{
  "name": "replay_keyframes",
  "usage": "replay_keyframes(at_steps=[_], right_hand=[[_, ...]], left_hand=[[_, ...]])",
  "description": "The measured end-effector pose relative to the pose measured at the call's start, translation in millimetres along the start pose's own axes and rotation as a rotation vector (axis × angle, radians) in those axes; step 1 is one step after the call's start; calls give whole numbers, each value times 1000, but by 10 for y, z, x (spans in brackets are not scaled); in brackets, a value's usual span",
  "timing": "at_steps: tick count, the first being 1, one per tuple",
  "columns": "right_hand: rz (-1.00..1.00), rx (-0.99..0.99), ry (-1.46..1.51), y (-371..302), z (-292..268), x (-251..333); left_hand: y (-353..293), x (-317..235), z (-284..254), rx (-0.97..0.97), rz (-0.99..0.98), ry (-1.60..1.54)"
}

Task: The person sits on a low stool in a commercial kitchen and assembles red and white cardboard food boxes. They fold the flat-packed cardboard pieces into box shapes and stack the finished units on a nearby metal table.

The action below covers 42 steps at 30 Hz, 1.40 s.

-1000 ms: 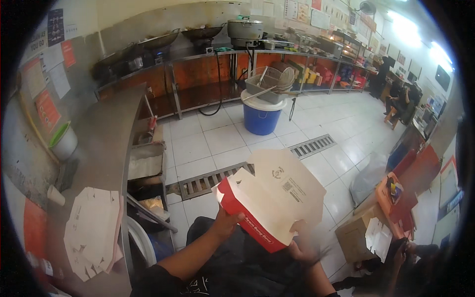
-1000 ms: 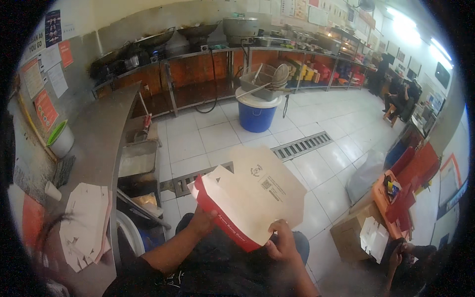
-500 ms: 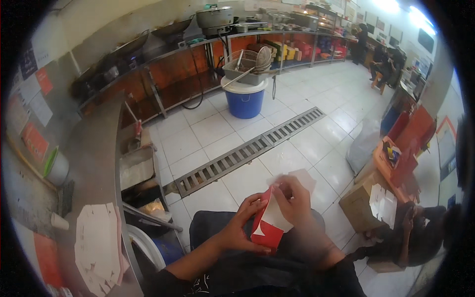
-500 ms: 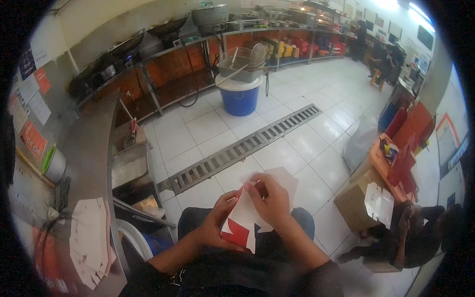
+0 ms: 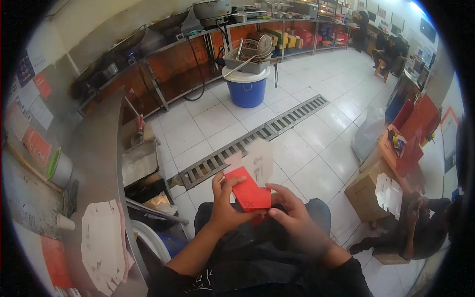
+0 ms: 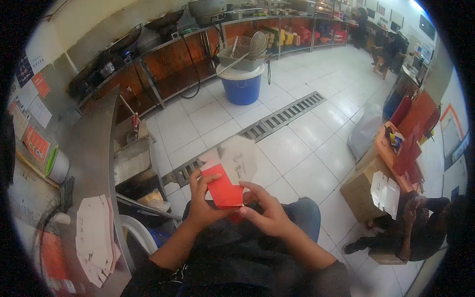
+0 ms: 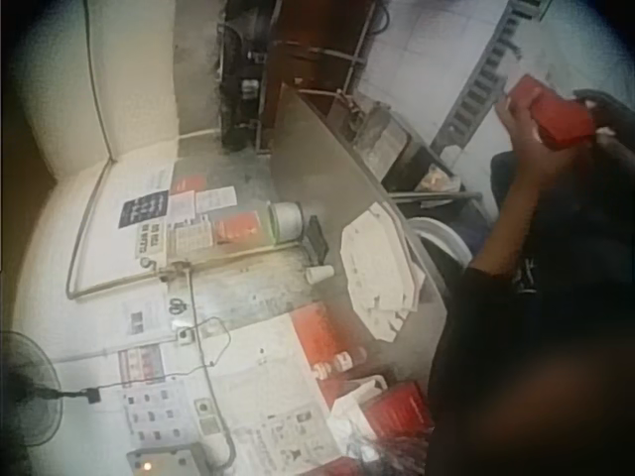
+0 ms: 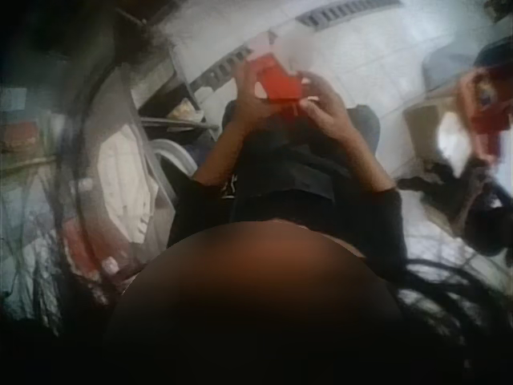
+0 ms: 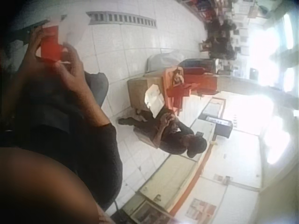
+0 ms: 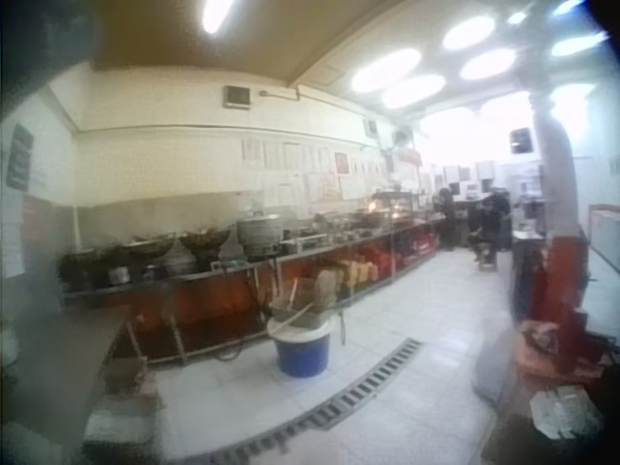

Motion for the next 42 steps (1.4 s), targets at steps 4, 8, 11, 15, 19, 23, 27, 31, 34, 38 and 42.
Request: replay_keyframes(at_steps=[4, 8, 11, 15, 19, 23, 27, 31, 34, 38, 42], right_hand=[[-115, -29, -128, -122, 12, -91], [72, -192, 195, -137, 118, -41], [196, -146, 140, -88, 81, -283], [-189, -102, -289, -60, 116, -46], [-321, -48, -390, -137, 113, -110], [-352, -55, -384, -126, 122, -39], [-276, -28, -277, -82, 96, -91], [-243, 40, -168, -67, 107, -124], [-231, 62, -166, -93, 65, -199], [-198, -52, -282, -124, 16, -263], [75, -245, 217, -140, 161, -459]], left_hand=[[31, 84, -37, -11, -54, -50], [40, -101, -63, -76, 124, 38], [25, -146, -16, -108, 163, 121], [20, -56, -35, -99, -8, 148], [6, -88, -53, -22, -5, 104], [-1, -133, -44, -46, 46, 141], [8, -97, -30, -120, 199, 268], [72, -135, -83, 4, 56, 259], [54, -100, -71, 193, -124, 212], [-56, -94, 13, 144, -58, 145], [-89, -53, 61, 14, 282, 228]])
Point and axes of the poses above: each hand's wrist, its own y-axis towards the middle knuckle, its own z-axis out of the palm, x = y × z, the point moved 2 cm from there along y, towards the middle knuckle, and after that the axes turned 4 degrees about -z, right-handed, at the moved point
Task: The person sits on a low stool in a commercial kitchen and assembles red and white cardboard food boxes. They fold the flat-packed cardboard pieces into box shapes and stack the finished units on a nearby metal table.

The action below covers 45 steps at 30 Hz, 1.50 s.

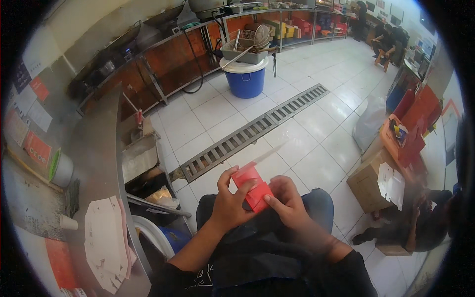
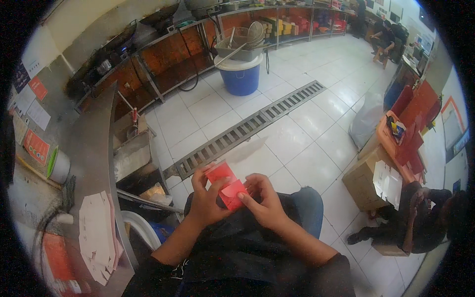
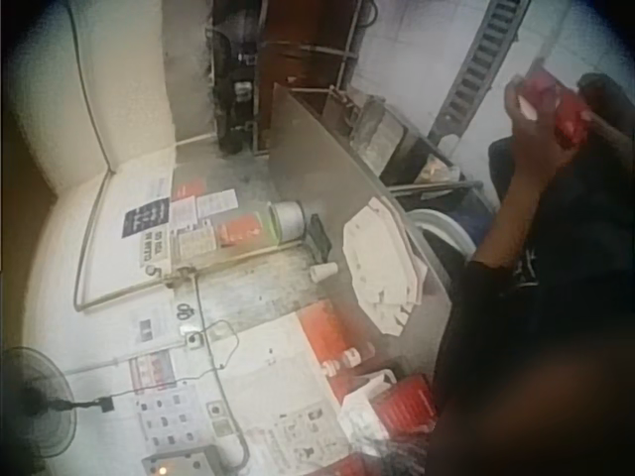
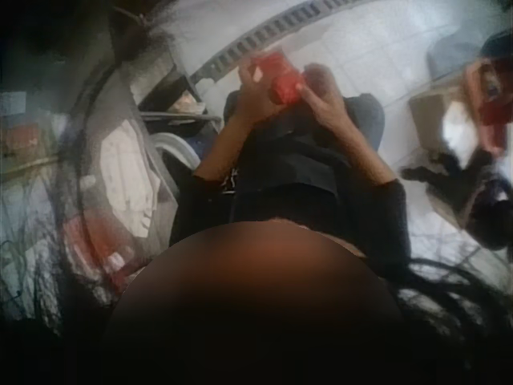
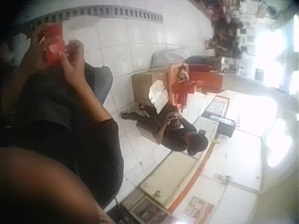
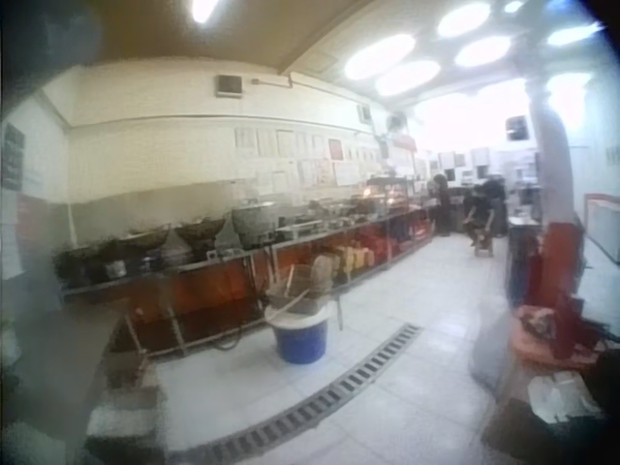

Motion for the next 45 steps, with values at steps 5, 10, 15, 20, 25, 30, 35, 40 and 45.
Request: replay_keyframes(at_steps=[5, 10, 15, 20, 25, 30, 35, 40, 45], right_hand=[[221, 214, 146, 47, -54, 45], [364, 321, 200, 6, 15, 348], [279, 197, 65, -23, -89, 72], [133, -51, -77, -59, -34, -67], [50, -174, -92, -78, 79, -2], [-323, -113, -414, -103, 72, 10], [-473, 87, -536, -113, 116, 224], [-242, 145, -321, -83, 115, 142], [89, 148, 96, -63, 73, 72]], left_hand=[[62, -47, -21, 49, 3, 16], [-6, -3, -23, 34, 17, -22], [-37, 55, 17, -20, 78, 22], [-65, 123, 93, -201, 68, 53], [-93, 162, 118, -208, 115, 98], [-99, 144, 157, -179, 97, 48], [-86, 162, 81, -145, 122, 8], [-61, 161, 119, -134, 164, -3], [-33, 129, 136, -60, 180, 8]])
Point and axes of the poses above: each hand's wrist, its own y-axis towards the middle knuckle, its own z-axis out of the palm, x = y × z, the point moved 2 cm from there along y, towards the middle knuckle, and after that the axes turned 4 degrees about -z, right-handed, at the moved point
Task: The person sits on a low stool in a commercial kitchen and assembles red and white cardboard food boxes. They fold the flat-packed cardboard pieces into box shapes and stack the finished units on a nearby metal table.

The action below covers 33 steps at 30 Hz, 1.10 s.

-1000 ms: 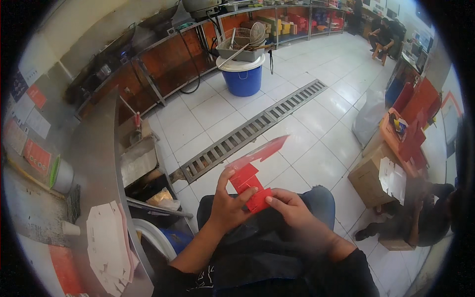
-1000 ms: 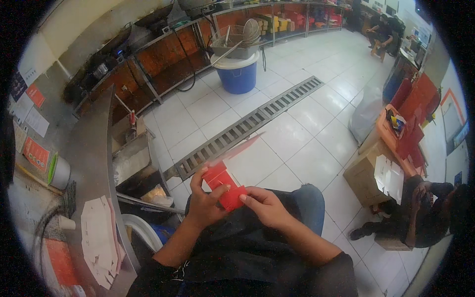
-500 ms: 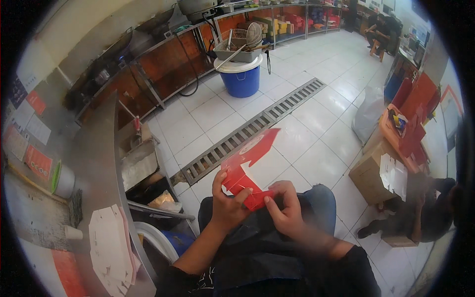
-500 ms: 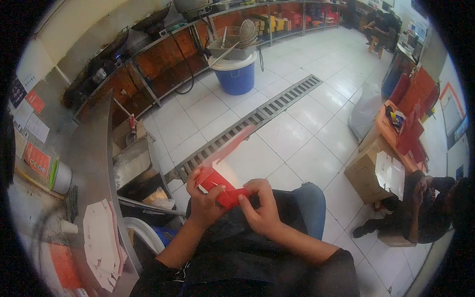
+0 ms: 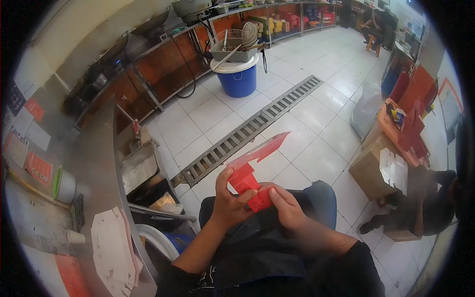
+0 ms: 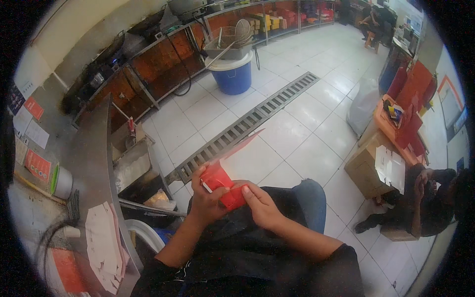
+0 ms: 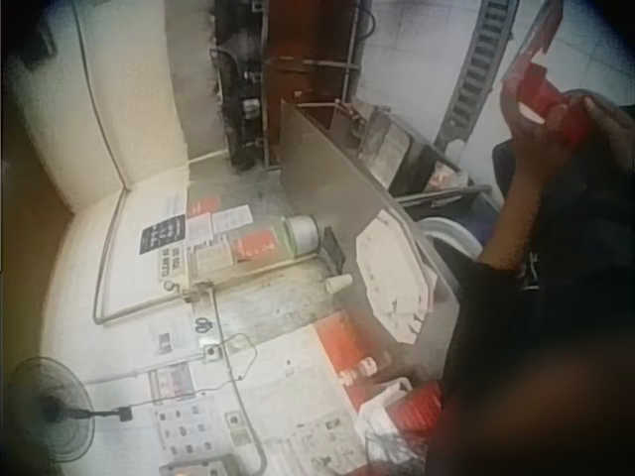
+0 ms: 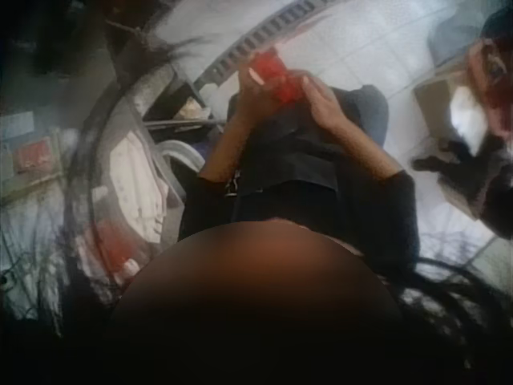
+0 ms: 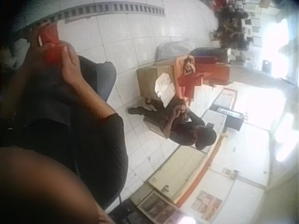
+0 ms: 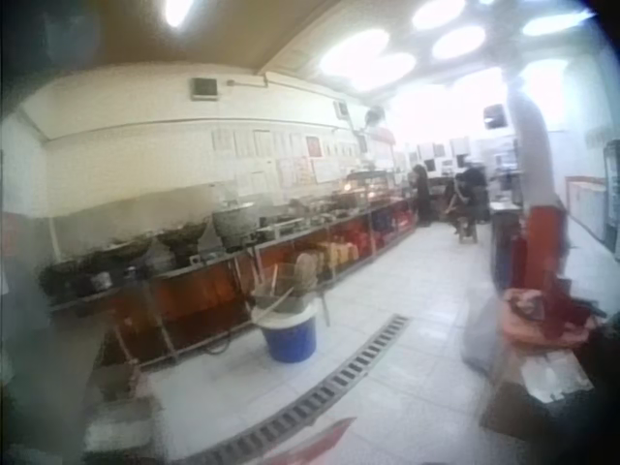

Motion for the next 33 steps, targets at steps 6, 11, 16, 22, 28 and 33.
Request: replay_keyframes(at_steps=[6, 11, 16, 22, 28, 33], right_hand=[[-221, 38, -354, -68, 41, 44], [-286, -24, -426, -38, 92, 66], [-142, 4, -462, -17, 28, 82], [-72, -77, -380, -36, 14, -29], [28, -44, -431, -68, 7, 42], [-109, -48, -542, -73, 11, 39]], left_hand=[[14, -20, 38, 8, 2, -57], [66, -45, 10, 30, 40, -58], [84, -53, 13, 144, -16, -54], [80, -89, -25, 207, -40, -8], [50, -121, -20, 131, -43, -53], [41, -132, -11, 216, -77, -98]])
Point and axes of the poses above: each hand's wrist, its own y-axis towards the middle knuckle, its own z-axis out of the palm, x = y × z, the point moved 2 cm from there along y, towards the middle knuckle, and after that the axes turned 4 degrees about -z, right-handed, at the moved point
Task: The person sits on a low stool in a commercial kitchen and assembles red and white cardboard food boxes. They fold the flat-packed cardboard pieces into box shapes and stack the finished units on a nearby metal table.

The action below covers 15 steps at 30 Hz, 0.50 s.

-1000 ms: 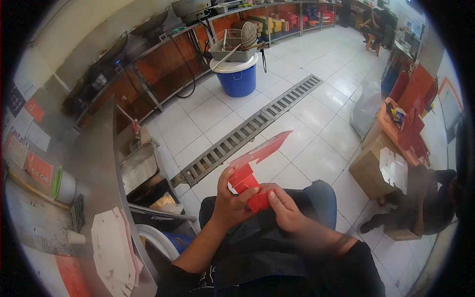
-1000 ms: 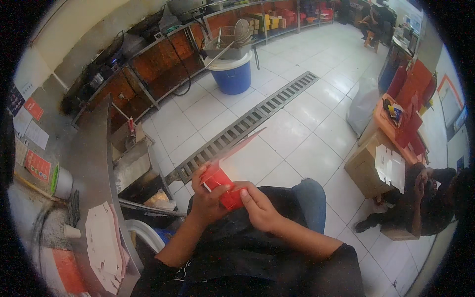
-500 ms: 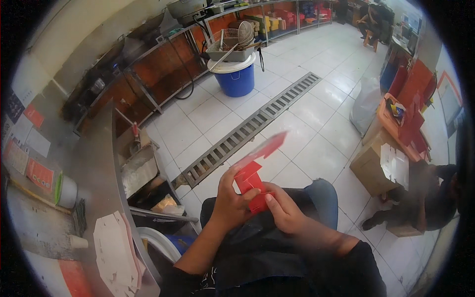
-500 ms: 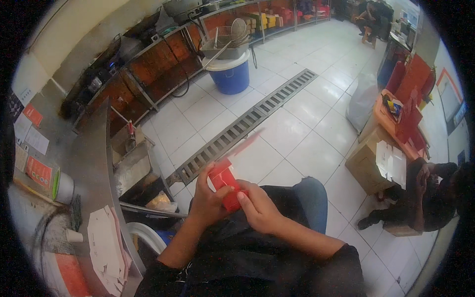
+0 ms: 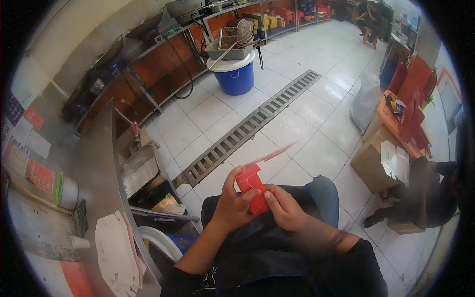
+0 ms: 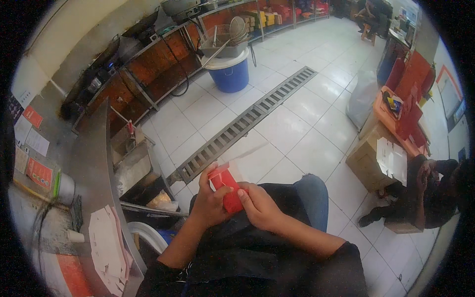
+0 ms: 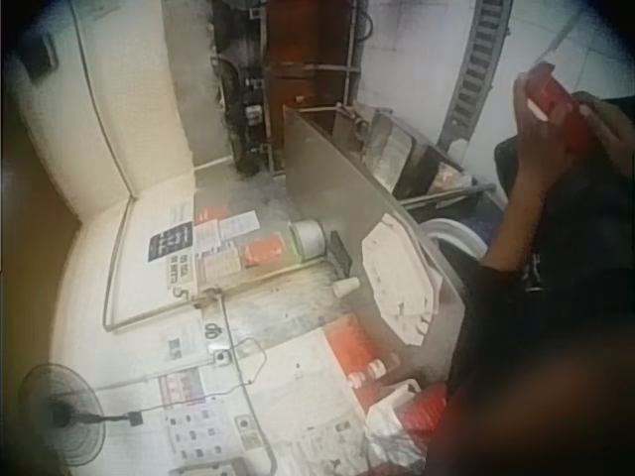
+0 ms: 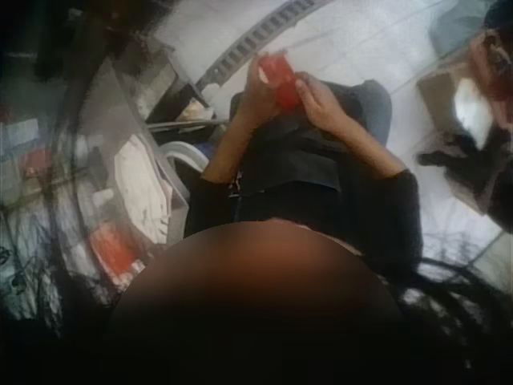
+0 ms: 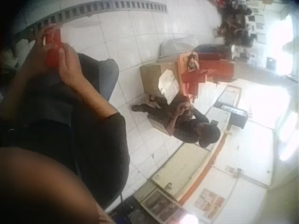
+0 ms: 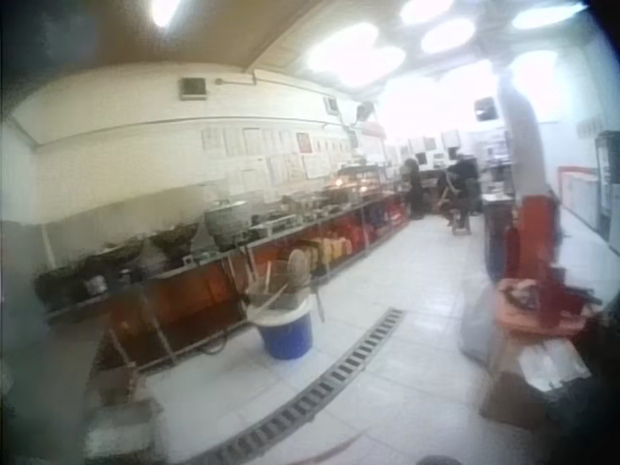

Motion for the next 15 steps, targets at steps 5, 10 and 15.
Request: replay_keyframes(at_steps=[5, 10, 15], right_hand=[[25, 28, 9, 52, -37, 94], [186, -23, 444, -19, 6, -107], [155, -143, 645, -43, 7, -120]], left_hand=[[52, -45, -42, 87, -67, 91], [62, -25, -48, -2, -78, 5], [126, -104, -208, -5, -17, 137]])
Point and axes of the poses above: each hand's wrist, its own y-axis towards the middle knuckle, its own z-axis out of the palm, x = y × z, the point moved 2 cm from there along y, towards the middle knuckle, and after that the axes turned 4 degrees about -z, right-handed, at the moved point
